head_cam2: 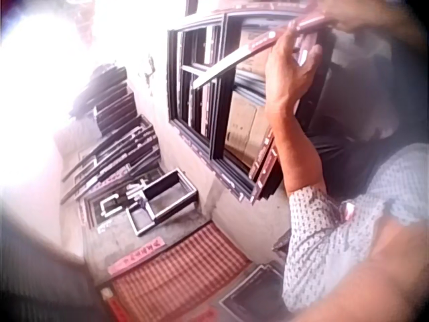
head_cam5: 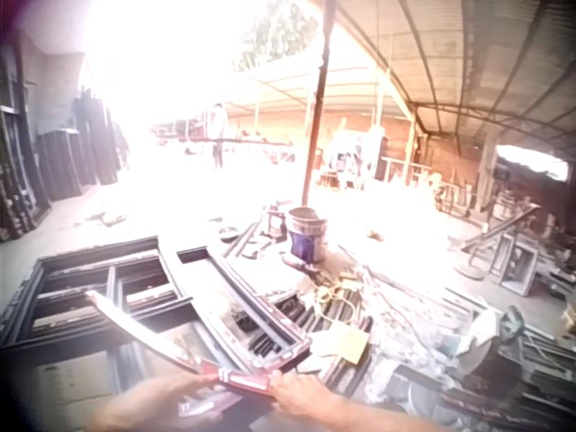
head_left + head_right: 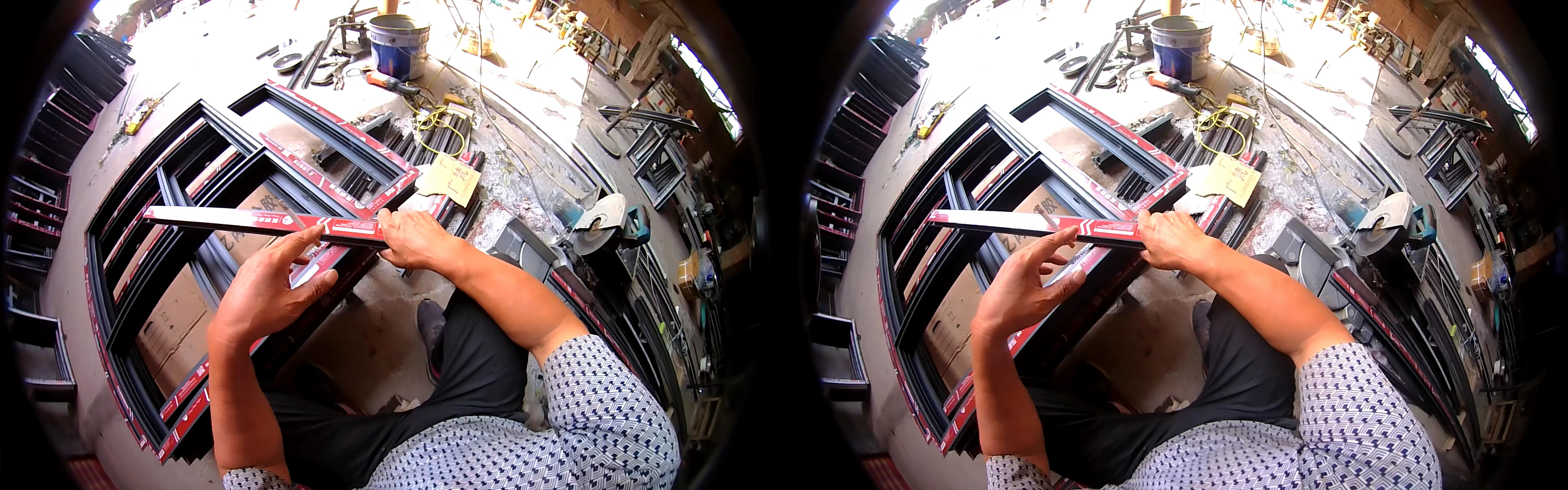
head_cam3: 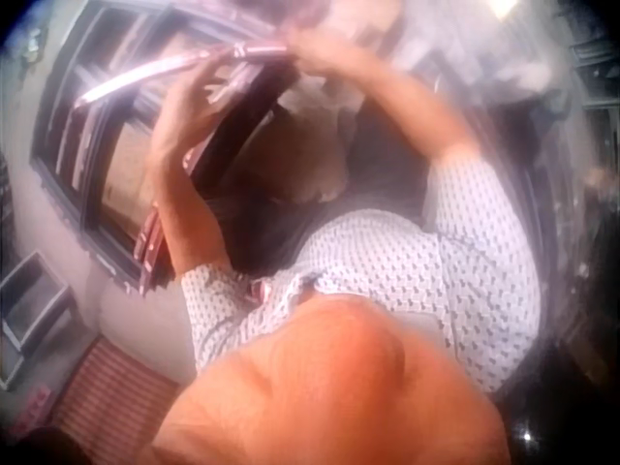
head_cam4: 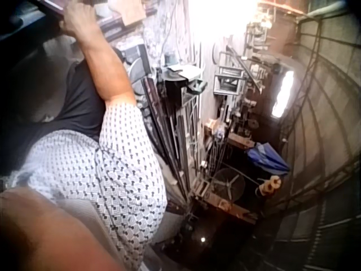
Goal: The person assembles a window frame by hand, fitting red protective strips and metal components into the frame slots. They repeatedly align and press parts into place, then move to a different area to handle additional frame pieces and small hardware.
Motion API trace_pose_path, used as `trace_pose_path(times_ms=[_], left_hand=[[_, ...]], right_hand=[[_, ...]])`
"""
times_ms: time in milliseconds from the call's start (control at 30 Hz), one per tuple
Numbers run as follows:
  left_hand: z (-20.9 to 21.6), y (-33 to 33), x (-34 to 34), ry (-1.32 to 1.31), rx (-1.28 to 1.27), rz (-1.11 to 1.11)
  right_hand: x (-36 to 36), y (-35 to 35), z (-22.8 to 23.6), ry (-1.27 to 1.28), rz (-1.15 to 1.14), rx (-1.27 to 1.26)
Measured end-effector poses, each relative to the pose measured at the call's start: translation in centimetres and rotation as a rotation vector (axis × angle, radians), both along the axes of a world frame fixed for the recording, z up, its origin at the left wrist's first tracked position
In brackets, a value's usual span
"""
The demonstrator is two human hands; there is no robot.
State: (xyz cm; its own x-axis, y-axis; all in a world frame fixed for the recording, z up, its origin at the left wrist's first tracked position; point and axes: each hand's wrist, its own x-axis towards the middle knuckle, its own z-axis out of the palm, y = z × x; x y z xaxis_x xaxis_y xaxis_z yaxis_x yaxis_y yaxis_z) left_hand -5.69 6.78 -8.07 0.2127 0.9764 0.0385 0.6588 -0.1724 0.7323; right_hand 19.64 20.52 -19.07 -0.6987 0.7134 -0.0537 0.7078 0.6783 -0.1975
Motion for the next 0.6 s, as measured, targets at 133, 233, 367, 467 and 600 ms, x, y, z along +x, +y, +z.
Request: trace_pose_path(times_ms=[133, 233, 367, 467, 600], left_hand=[[-0.3, -0.2, -0.1, 0.015, -0.012, 0.018], [-0.5, -0.2, -0.4, 0.018, -0.024, 0.014], [-0.6, -0.1, -0.5, 0.045, 0.004, 0.0], [-0.2, -0.1, -0.6, 0.061, 0.021, -0.021], [-0.4, -0.1, -0.9, 0.084, 0.061, -0.038]], right_hand=[[-0.1, -0.2, 0.5, -0.019, 0.005, -0.013], [-0.3, -0.3, 0.7, -0.021, 0.007, 0.001], [-0.1, -0.2, 0.5, -0.018, 0.004, -0.006], [0.1, -0.2, 0.5, 0.022, 0.017, 0.004], [0.1, 0.4, -0.8, -0.041, 0.026, 0.102]])
